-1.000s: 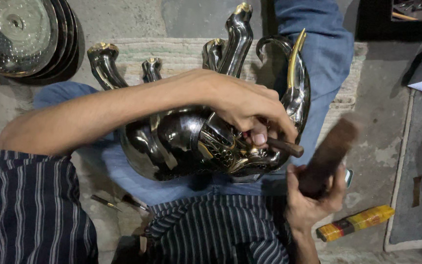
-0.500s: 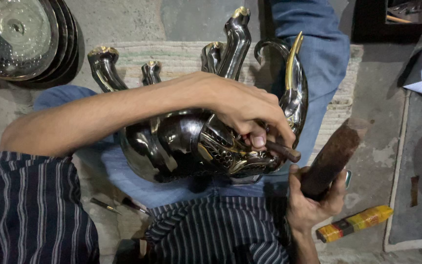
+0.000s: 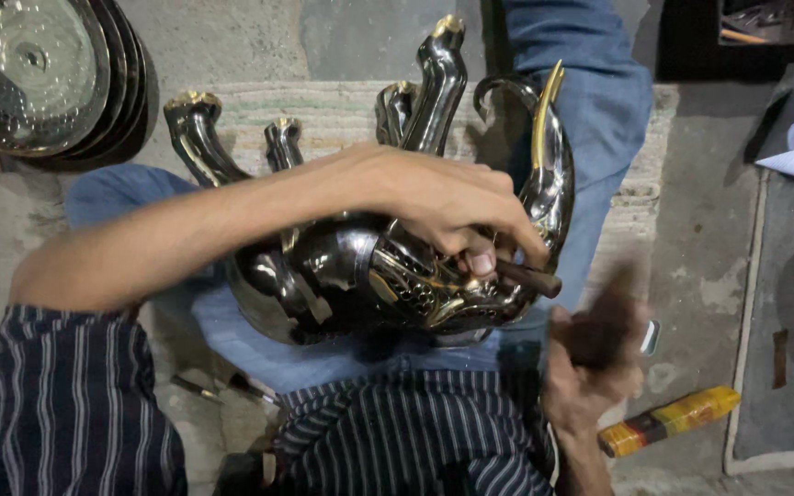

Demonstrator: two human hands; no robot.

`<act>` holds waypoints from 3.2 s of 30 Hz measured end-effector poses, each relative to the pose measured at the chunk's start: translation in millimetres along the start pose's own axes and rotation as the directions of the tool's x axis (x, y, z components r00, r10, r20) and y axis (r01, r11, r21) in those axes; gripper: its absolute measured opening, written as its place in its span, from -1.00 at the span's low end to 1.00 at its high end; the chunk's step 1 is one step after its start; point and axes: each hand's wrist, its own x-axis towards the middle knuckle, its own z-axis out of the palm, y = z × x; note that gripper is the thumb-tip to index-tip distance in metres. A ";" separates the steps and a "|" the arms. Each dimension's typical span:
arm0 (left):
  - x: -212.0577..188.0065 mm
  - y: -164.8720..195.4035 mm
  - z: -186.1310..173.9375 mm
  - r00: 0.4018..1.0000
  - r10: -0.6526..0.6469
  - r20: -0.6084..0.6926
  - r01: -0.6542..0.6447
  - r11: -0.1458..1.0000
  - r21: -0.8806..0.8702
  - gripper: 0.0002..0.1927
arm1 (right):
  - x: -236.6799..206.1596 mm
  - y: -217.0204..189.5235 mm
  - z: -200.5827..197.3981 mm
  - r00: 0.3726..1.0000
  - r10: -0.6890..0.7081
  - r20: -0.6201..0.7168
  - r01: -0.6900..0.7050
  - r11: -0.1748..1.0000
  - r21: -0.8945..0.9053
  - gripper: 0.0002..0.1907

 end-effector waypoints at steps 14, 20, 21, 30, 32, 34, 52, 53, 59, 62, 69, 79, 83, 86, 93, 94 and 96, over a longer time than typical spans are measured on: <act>-27.5 24.4 33.0 0.784 0.026 -0.620 -0.002 0.999 0.039 -0.53 | 43.7 -30.4 -22.5 0.977 0.059 0.206 -0.075 0.995 0.070 -0.16; -33.5 32.9 71.1 0.476 -0.272 -0.836 -0.080 0.934 -0.349 -0.60 | 66.0 -27.9 -26.0 0.974 0.177 0.142 -0.200 0.965 0.167 -0.11; -34.8 34.4 74.8 0.425 -0.365 -0.828 -0.056 0.903 -0.427 -0.61 | 72.4 -28.0 -24.8 0.981 0.119 0.154 -0.148 0.971 0.190 -0.15; -28.7 47.9 89.9 0.131 -0.436 -0.890 -0.007 0.898 -0.440 -0.61 | 147.5 -44.3 -8.7 0.933 -0.169 0.317 0.102 0.971 0.217 -0.30; -25.7 49.2 92.9 0.105 -0.475 -0.874 0.008 0.879 -0.477 -0.63 | 164.6 -49.0 -0.7 0.886 -0.269 0.378 0.208 0.958 0.196 -0.34; -24.4 49.1 93.0 0.086 -0.492 -0.866 0.019 0.870 -0.492 -0.66 | 183.1 -54.8 9.9 0.804 -0.428 0.413 0.385 0.904 0.188 -0.33; -18.6 40.8 95.6 0.041 -0.441 -0.896 0.096 0.895 -0.436 -0.64 | 262.8 -113.1 44.2 0.276 -0.418 0.865 0.786 0.616 0.047 -0.25; -18.7 40.0 94.7 0.041 -0.458 -0.888 0.101 0.886 -0.453 -0.60 | 264.0 -114.0 44.9 0.291 -0.409 0.865 0.755 0.653 0.054 -0.24; -21.5 41.0 88.6 0.094 -0.423 -0.901 0.062 0.906 -0.418 -0.57 | 267.1 -111.5 37.6 0.281 -0.512 0.812 0.796 0.597 0.101 -0.20; -21.8 42.1 85.4 0.128 -0.449 -0.884 0.044 0.893 -0.447 -0.57 | 268.2 -105.3 34.8 0.220 0.009 0.975 0.906 0.368 -0.208 -0.23; -24.7 36.3 77.2 0.251 -0.406 -0.879 0.020 0.910 -0.415 -0.62 | 257.1 -95.5 21.0 0.295 -0.073 0.953 0.763 0.619 -0.188 -0.03; -29.3 16.6 71.4 0.428 -0.340 -0.838 0.020 0.930 -0.367 -0.54 | 210.5 -58.3 4.8 0.692 -0.304 0.655 0.314 0.944 0.106 -0.14; -30.4 10.2 72.6 0.448 -0.316 -0.836 0.003 0.936 -0.352 -0.52 | 201.1 -56.2 -6.2 0.736 -0.413 0.537 0.468 0.883 0.037 -0.07; -27.7 7.1 71.0 0.478 -0.302 -0.825 0.045 0.946 -0.320 -0.52 | 200.2 -63.6 -14.9 0.610 -0.199 0.767 0.484 0.860 -0.163 -0.06; -25.7 5.9 60.8 0.545 -0.193 -0.816 0.077 0.981 -0.181 -0.47 | 163.6 -35.8 -24.7 0.793 -0.119 0.598 0.194 0.979 -0.063 -0.19; -25.2 6.5 58.3 0.570 -0.181 -0.801 0.080 0.983 -0.165 -0.48 | 156.3 -28.9 -25.0 0.862 -0.096 0.497 0.043 0.992 0.116 -0.25; -24.0 8.1 53.7 0.612 -0.159 -0.775 0.083 0.987 -0.137 -0.51 | 146.2 -18.5 -29.0 0.905 -0.069 0.420 -0.046 0.965 0.257 -0.33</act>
